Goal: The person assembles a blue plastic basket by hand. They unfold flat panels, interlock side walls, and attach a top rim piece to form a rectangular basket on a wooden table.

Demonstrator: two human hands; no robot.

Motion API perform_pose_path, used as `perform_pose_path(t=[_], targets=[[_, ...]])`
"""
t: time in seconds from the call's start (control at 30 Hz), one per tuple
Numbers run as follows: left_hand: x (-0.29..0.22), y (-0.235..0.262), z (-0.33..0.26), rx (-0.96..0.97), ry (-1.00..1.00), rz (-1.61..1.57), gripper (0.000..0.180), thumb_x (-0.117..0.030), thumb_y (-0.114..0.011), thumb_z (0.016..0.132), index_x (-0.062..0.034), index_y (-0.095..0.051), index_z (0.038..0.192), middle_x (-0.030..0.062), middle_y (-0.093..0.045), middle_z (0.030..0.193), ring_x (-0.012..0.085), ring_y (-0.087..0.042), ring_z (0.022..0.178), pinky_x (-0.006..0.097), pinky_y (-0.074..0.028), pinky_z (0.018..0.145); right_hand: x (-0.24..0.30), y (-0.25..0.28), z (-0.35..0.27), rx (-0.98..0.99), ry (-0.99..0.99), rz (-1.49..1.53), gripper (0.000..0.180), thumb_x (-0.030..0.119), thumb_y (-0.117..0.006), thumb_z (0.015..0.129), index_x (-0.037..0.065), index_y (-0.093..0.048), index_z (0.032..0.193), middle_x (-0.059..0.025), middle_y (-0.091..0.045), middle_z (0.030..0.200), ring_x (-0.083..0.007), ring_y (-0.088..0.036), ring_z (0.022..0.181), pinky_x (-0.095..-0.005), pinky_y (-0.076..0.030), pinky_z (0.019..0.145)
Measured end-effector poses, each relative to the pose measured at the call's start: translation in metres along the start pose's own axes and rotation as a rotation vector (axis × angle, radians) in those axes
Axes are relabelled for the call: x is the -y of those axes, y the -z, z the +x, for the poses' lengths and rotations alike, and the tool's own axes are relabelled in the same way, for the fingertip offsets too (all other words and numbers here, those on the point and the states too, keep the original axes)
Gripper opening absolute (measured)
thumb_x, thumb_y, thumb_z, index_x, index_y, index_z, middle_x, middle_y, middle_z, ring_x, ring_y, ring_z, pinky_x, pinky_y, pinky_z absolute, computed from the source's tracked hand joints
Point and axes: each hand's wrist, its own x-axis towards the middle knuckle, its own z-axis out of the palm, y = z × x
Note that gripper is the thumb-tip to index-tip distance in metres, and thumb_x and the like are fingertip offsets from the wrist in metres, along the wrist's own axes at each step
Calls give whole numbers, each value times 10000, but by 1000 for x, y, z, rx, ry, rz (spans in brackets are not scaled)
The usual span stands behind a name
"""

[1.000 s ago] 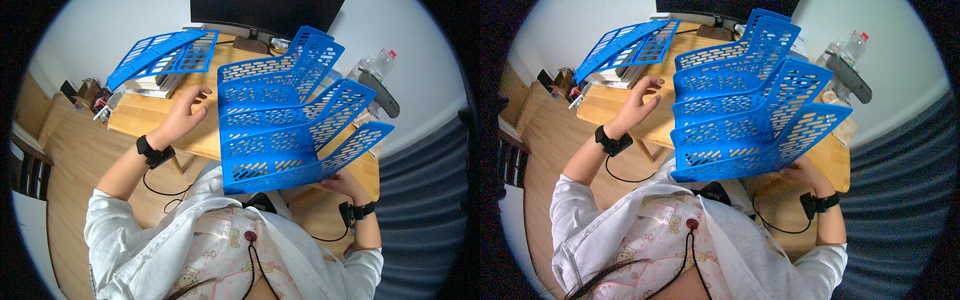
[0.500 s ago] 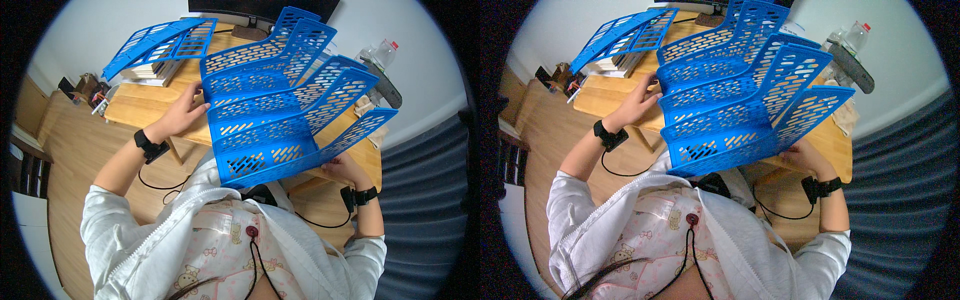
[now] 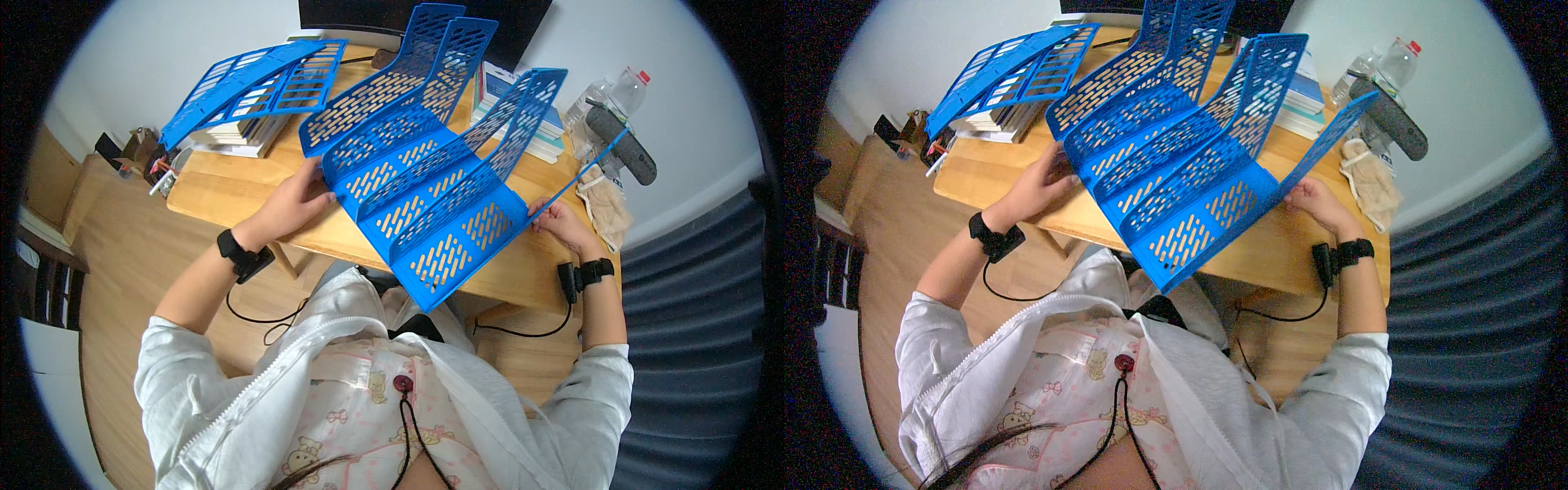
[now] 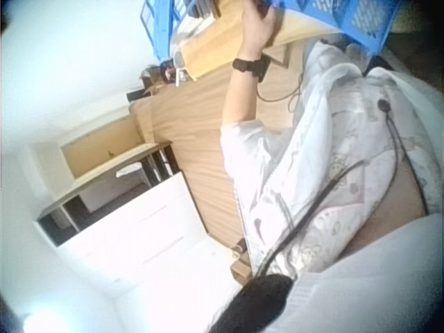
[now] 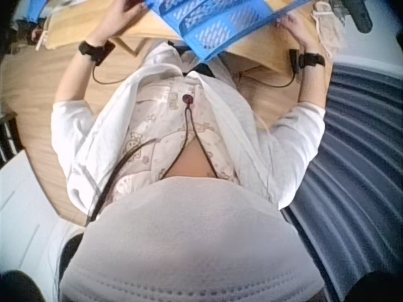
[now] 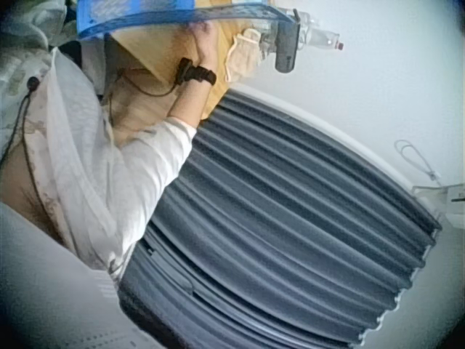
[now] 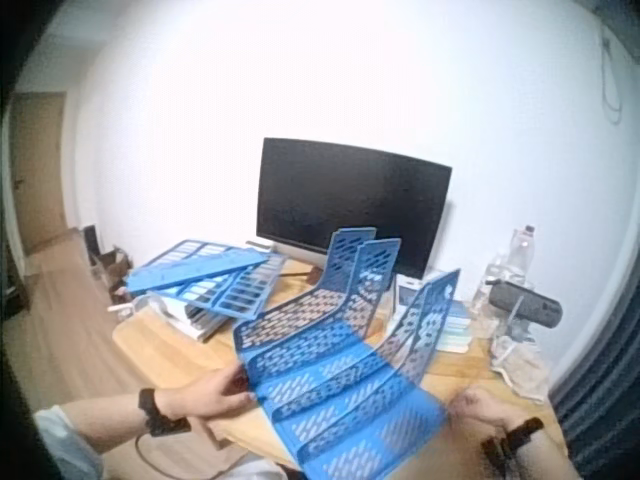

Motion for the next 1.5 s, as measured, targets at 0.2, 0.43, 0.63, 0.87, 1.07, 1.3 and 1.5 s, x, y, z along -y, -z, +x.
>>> perform_pose_path(t=[0.2, 0.43, 0.63, 0.87, 1.07, 1.3, 1.5], targets=[[-6, 2, 4, 56, -15, 259, 470, -80, -650, 784, -20, -384, 1168, 195, -585, 1104, 321, -592, 1017, 361, -479, 856, 7, 24, 29, -46, 0, 33, 86, 25, -584, 844, 47, -601, 925, -34, -606, 945, -121, -570, 799, -251, -468, 705], [-18, 0, 3, 108, -16, 244, 455, -35, -618, 769, -12, -371, 1151, 214, -572, 1118, 352, -562, 1060, 377, -468, 872, 13, 35, 60, -151, -69, 41, 75, 130, -570, 891, 75, -617, 910, -13, -598, 883, -109, -565, 783, -230, -469, 671], [-25, -8, 0, 128, 19, 173, 494, -38, -627, 768, -11, -350, 1176, 243, -550, 1123, 369, -537, 1096, 378, -451, 905, 21, 48, 85, -197, -129, 32, 125, 190, -573, 898, 87, -603, 960, -15, -589, 881, -99, -564, 762, -226, -475, 641], [-35, -16, -4, 169, 51, 272, 558, -50, -649, 757, 0, -319, 1204, 271, -538, 1110, 407, -541, 1058, 389, -459, 880, 34, 43, 103, -329, -142, 11, 246, 199, -588, 885, 32, -564, 1064, -43, -593, 927, -120, -551, 769, -249, -463, 630], [-42, -25, -9, 183, 61, 188, 624, -60, -651, 757, 15, -264, 1241, 310, -519, 1128, 419, -529, 1078, 412, -452, 901, 42, 37, 101, -311, -83, 57, 397, 223, -603, 870, -34, -526, 1163, -83, -589, 1063, -163, -538, 932, -293, -455, 812], [-38, -29, -15, 151, 40, 147, 676, -33, -629, 753, 24, -225, 1292, 321, -473, 1201, 406, -504, 1132, 407, -432, 944, 31, 40, 98, -260, -82, 74, 341, 139, -597, 867, 11, -533, 1177, -45, -592, 1066, -142, -554, 907, -275, -460, 792], [-62, -6, -8, 64, 50, 204, 655, 12, -590, 758, -1, -256, 1321, 241, -466, 1262, 360, -499, 1159, 379, -438, 954, 38, 41, 54, -420, -135, 3, 186, 75, -516, 891, 6, -541, 1062, -9, -599, 917, -90, -546, 754, -227, -435, 625]])
